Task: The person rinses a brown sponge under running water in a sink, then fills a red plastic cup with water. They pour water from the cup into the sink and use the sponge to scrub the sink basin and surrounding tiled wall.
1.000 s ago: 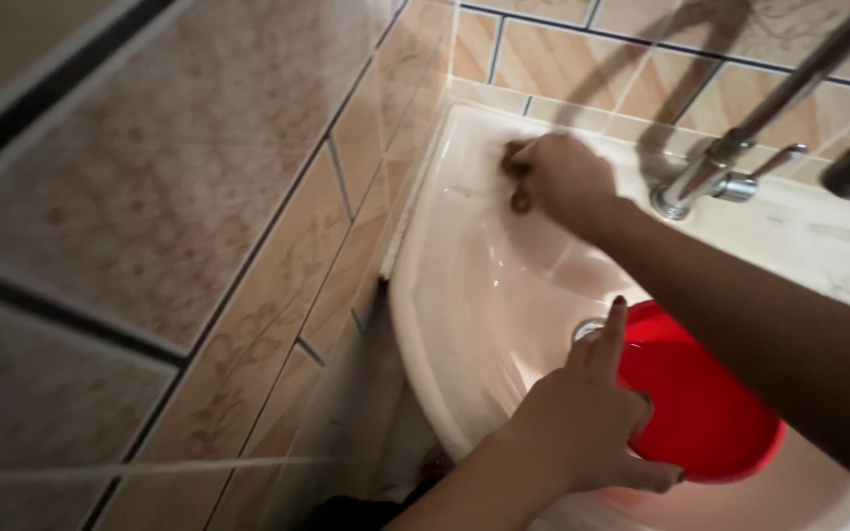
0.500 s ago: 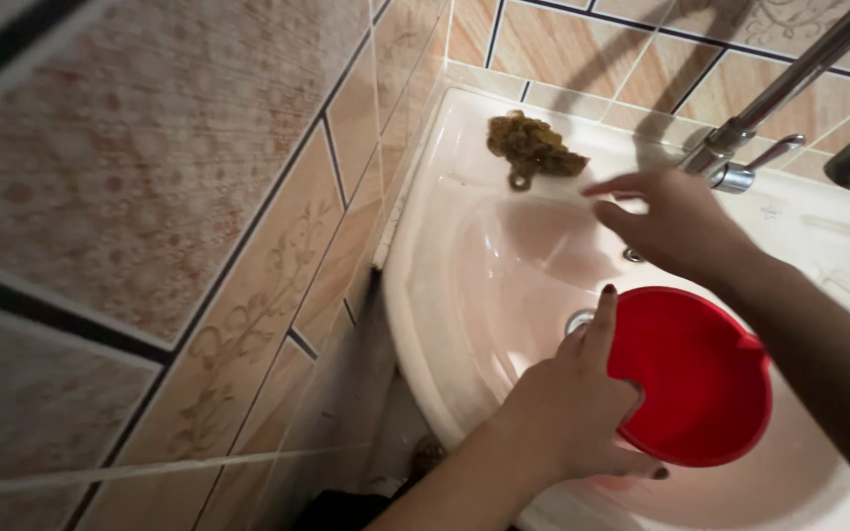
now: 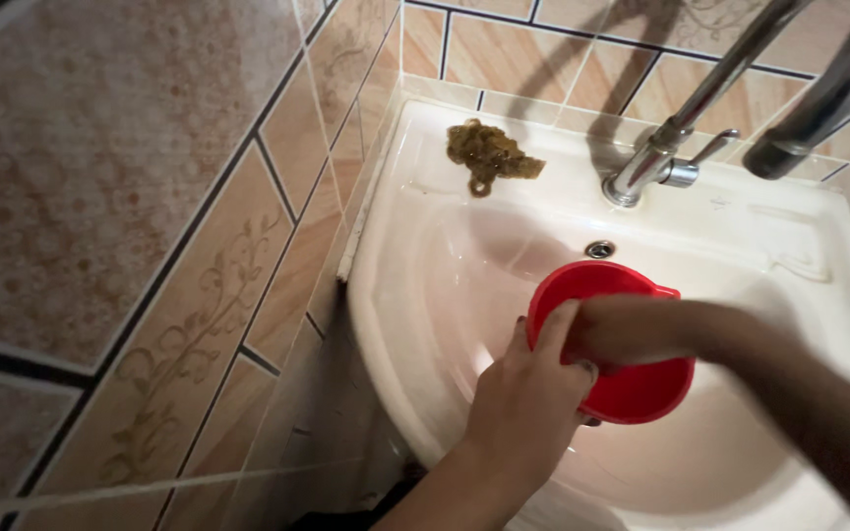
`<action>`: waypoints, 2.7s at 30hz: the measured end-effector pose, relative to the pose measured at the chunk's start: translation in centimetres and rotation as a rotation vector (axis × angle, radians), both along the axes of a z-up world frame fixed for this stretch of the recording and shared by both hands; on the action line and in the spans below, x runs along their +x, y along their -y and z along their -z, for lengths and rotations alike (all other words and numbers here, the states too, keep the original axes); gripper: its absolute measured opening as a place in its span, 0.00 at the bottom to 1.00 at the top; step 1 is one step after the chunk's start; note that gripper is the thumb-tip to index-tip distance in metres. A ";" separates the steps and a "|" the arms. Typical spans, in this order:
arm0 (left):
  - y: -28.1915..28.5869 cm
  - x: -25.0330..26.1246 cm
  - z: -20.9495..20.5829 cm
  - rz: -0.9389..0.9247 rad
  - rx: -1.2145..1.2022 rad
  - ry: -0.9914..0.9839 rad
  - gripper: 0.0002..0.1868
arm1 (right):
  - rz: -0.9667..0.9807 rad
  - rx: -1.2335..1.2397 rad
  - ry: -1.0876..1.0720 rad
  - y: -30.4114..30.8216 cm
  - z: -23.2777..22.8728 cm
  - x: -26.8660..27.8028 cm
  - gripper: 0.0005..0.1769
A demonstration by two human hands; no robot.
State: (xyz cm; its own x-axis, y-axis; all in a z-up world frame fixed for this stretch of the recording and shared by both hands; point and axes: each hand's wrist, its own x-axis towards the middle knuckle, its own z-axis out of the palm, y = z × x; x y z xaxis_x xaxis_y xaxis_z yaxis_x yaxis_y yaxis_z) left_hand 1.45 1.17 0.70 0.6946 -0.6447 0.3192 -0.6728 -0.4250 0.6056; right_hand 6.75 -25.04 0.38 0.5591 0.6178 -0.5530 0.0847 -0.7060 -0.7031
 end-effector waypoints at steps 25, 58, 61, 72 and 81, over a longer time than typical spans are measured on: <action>-0.6 -0.8 1.5 -0.129 -0.133 0.155 0.06 | 0.593 0.050 0.120 -14.7 -9.7 21.3 0.20; -2.0 -0.2 1.2 -0.011 -0.109 0.138 0.07 | 0.410 -0.511 0.969 -13.1 -2.1 18.0 0.18; -2.1 -0.1 1.1 0.002 -0.085 0.106 0.04 | 0.282 -0.401 1.115 -14.2 -1.4 15.4 0.15; -2.2 -0.1 1.7 0.025 -0.039 0.122 0.03 | 0.794 -0.273 1.041 -9.1 2.6 19.1 0.12; -2.3 0.2 1.4 0.064 0.011 0.105 0.02 | 0.505 0.096 0.846 -12.3 1.5 16.4 0.09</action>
